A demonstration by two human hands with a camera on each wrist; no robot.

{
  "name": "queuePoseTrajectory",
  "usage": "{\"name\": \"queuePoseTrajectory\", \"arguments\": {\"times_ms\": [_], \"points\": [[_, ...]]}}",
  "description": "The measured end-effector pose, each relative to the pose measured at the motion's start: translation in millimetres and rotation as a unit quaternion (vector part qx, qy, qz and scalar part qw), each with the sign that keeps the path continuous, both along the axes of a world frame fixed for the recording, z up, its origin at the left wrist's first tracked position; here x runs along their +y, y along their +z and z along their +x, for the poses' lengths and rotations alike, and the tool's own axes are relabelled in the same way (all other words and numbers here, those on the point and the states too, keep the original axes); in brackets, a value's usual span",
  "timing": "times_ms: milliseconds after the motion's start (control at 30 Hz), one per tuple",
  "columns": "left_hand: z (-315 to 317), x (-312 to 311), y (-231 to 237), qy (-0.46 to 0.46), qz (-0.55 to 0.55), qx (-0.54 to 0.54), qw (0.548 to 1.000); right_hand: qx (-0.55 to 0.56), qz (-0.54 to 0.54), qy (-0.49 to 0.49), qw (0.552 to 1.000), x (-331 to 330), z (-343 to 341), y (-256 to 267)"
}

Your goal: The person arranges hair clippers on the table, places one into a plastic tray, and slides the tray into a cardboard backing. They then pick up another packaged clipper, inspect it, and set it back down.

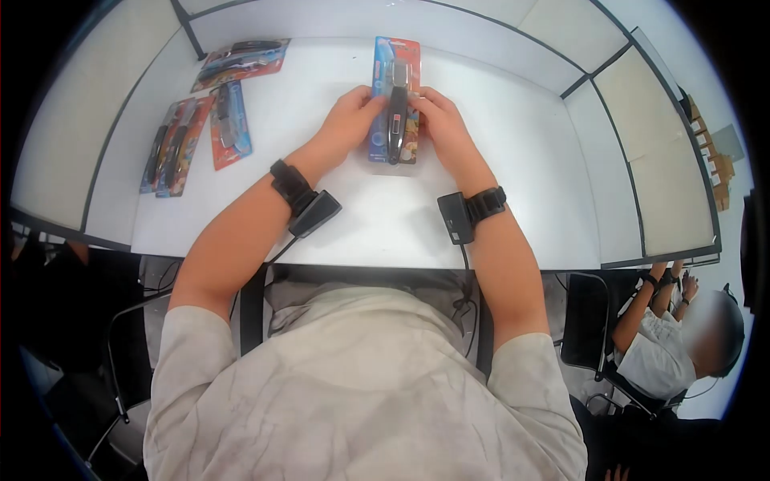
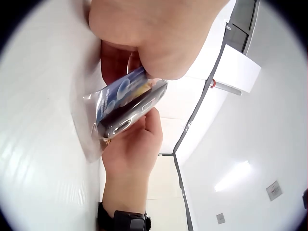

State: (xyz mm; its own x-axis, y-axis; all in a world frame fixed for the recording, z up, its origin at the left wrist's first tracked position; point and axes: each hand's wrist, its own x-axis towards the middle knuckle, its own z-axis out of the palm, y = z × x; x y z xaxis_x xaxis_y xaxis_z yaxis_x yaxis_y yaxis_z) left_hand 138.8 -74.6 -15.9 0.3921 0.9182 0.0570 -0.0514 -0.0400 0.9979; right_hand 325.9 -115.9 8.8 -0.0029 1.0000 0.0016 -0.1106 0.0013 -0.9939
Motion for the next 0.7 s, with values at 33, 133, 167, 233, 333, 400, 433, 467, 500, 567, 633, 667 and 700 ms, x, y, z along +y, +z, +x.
{"name": "queuePoseTrajectory", "arguments": {"times_ms": [33, 133, 167, 233, 333, 400, 433, 467, 500, 567, 633, 667, 700], "points": [[0.5, 2.1, -3.6, 0.002, 0.002, -0.001, 1.0, 0.006, -0.001, 0.004, 1.0, -0.5, -0.1, 0.3], [1.3, -0.3, -1.2, 0.004, -0.005, -0.005, 1.0, 0.001, 0.001, 0.0, 1.0, 0.1, 0.5, -1.2], [1.3, -1.2, 0.3, 0.005, -0.009, -0.008, 1.0, -0.004, 0.002, -0.003, 1.0, 0.9, 0.5, -1.6], [0.8, 1.1, -1.7, 0.0, -0.002, -0.006, 1.0, -0.007, -0.004, -0.001, 1.0, -1.7, -1.0, 2.7], [-0.6, -3.3, 2.3, -0.012, -0.016, -0.02, 1.0, -0.01, 0.005, -0.001, 1.0, -0.4, 0.5, -1.2], [-0.1, -3.9, 3.6, -0.014, -0.023, -0.025, 0.999, -0.007, 0.003, 0.001, 1.0, -0.1, 1.0, -0.5], [0.1, -2.9, 2.6, -0.012, -0.024, -0.022, 0.999, -0.002, -0.007, 0.002, 1.0, -2.4, -0.6, 3.1], [-0.3, -2.4, 2.0, -0.009, -0.024, -0.018, 1.0, 0.004, -0.016, 0.004, 1.0, -3.6, -2.0, 4.9], [-0.5, -2.5, 2.1, -0.011, -0.025, -0.019, 0.999, 0.0, -0.009, 0.003, 1.0, -2.7, -1.5, 3.0], [0.0, -2.5, 2.6, -0.013, -0.027, -0.02, 0.999, -0.008, 0.004, 0.002, 1.0, 0.3, 1.0, -1.3], [-0.4, -1.7, 1.6, -0.016, -0.022, -0.021, 0.999, -0.001, -0.006, 0.004, 1.0, -2.2, -0.8, 3.4], [-0.9, -1.9, 0.9, -0.017, -0.02, -0.021, 0.999, 0.004, -0.011, 0.005, 1.0, -3.4, -1.8, 4.4], [-1.1, -2.4, 1.0, -0.017, -0.023, -0.023, 0.999, 0.005, -0.007, 0.006, 1.0, -2.5, -1.4, 2.3]]}}
